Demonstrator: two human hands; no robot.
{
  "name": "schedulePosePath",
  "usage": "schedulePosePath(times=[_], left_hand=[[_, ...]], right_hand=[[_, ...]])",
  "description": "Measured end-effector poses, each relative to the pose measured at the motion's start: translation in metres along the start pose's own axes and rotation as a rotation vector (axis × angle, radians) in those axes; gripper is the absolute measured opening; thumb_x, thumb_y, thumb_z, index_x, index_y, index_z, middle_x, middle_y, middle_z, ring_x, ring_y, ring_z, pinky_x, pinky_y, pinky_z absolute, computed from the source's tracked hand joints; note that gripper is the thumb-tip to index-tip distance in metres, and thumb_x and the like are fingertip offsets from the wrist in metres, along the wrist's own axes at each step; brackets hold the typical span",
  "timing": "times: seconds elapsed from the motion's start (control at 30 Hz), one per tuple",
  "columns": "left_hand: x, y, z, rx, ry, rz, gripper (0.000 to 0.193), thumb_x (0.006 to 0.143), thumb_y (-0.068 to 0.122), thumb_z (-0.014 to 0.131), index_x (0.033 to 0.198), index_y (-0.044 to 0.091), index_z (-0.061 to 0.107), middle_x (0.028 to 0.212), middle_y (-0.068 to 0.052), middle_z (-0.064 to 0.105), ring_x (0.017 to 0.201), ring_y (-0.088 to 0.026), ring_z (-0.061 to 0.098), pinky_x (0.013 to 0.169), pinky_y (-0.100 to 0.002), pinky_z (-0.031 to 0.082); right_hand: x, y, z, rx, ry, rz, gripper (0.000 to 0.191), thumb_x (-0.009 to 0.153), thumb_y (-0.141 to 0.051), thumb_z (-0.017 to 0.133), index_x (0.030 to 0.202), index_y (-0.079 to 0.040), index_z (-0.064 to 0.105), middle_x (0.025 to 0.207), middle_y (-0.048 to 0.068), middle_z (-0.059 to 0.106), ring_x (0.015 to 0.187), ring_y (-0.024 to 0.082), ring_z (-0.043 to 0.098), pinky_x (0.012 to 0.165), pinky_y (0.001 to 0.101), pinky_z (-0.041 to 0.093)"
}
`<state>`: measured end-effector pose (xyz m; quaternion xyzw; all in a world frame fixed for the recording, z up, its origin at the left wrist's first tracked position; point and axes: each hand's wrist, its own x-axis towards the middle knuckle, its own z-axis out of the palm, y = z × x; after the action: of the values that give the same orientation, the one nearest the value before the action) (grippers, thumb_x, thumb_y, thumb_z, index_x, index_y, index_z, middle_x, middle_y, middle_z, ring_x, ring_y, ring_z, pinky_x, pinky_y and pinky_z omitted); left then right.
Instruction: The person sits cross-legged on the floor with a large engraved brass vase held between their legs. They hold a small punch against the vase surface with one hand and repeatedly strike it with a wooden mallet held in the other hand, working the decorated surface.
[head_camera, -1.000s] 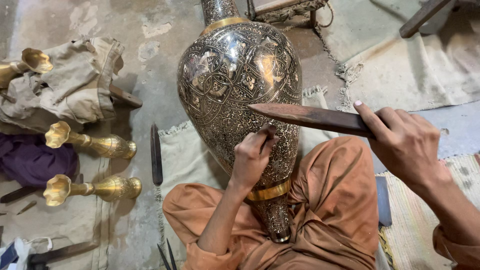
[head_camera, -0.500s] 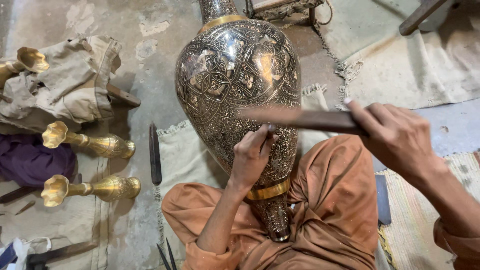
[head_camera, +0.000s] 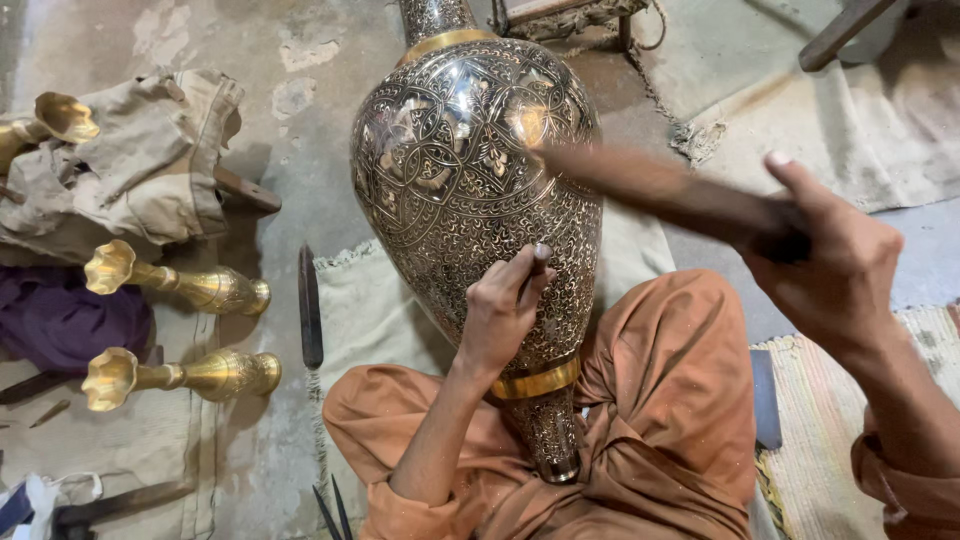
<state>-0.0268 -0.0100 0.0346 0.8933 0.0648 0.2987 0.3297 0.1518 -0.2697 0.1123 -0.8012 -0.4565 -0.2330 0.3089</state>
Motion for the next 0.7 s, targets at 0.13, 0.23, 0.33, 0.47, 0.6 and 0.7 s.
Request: schedulePosePath(times=[0.13,0.23,0.33,0.47,0.6,0.7], left_hand=[[-0.001,-0.003,0.0,0.014,0.005,0.04,0.029,0.099,0.013,0.072,0.126,0.006,0.063,0.086,-0.007,0.072,0.07,-0.017,0.065,0.059,-0.034,0.056],[-0.001,-0.002,-0.002,-0.003,0.023,0.087,0.022,0.101,0.011,0.07,0.122,0.006,0.063,0.092,-0.007,0.073,0.074,-0.017,0.066,0.063,-0.034,0.058],[0.002,0.002,-0.005,0.007,-0.005,0.015,0.029,0.097,0.011,0.072,0.123,0.001,0.064,0.083,-0.009,0.071,0.068,-0.019,0.064,0.059,-0.037,0.056],[0.005,0.005,-0.009,-0.01,-0.011,0.058,0.02,0.101,0.012,0.07,0.12,0.006,0.065,0.089,-0.008,0.072,0.073,-0.018,0.067,0.064,-0.035,0.058],[0.007,0.007,-0.012,-0.003,-0.025,0.028,0.025,0.098,0.012,0.071,0.121,0.004,0.066,0.084,-0.009,0.071,0.071,-0.021,0.066,0.062,-0.038,0.057],[0.008,0.006,-0.013,-0.018,-0.031,0.01,0.029,0.096,0.012,0.072,0.123,0.003,0.065,0.082,-0.01,0.07,0.069,-0.021,0.066,0.061,-0.038,0.056]], right_hand=[[-0.004,-0.003,0.009,0.058,-0.161,0.116,0.038,0.087,-0.013,0.088,0.118,-0.012,0.066,0.075,0.006,0.066,0.063,0.023,0.064,0.057,0.0328,0.052],[-0.004,-0.001,0.012,-0.289,-0.195,-0.164,0.057,0.08,-0.005,0.091,0.133,-0.008,0.069,0.085,0.009,0.073,0.07,0.024,0.07,0.06,0.0357,0.054],[-0.004,-0.002,0.019,0.08,-0.032,0.122,0.052,0.084,-0.012,0.088,0.129,-0.002,0.063,0.091,0.01,0.069,0.077,0.027,0.068,0.068,0.0361,0.055],[-0.004,-0.004,0.022,-0.146,-0.262,0.001,0.05,0.087,-0.011,0.09,0.131,-0.016,0.066,0.083,0.005,0.069,0.071,0.022,0.067,0.063,0.0336,0.054],[-0.003,-0.005,0.02,0.022,-0.052,0.052,0.068,0.091,-0.016,0.09,0.151,-0.006,0.059,0.101,0.01,0.071,0.087,0.023,0.071,0.075,0.033,0.056],[-0.005,-0.005,0.022,0.552,-0.028,0.381,0.062,0.091,-0.018,0.087,0.144,-0.012,0.055,0.093,0.002,0.066,0.076,0.018,0.063,0.075,0.0309,0.052]])
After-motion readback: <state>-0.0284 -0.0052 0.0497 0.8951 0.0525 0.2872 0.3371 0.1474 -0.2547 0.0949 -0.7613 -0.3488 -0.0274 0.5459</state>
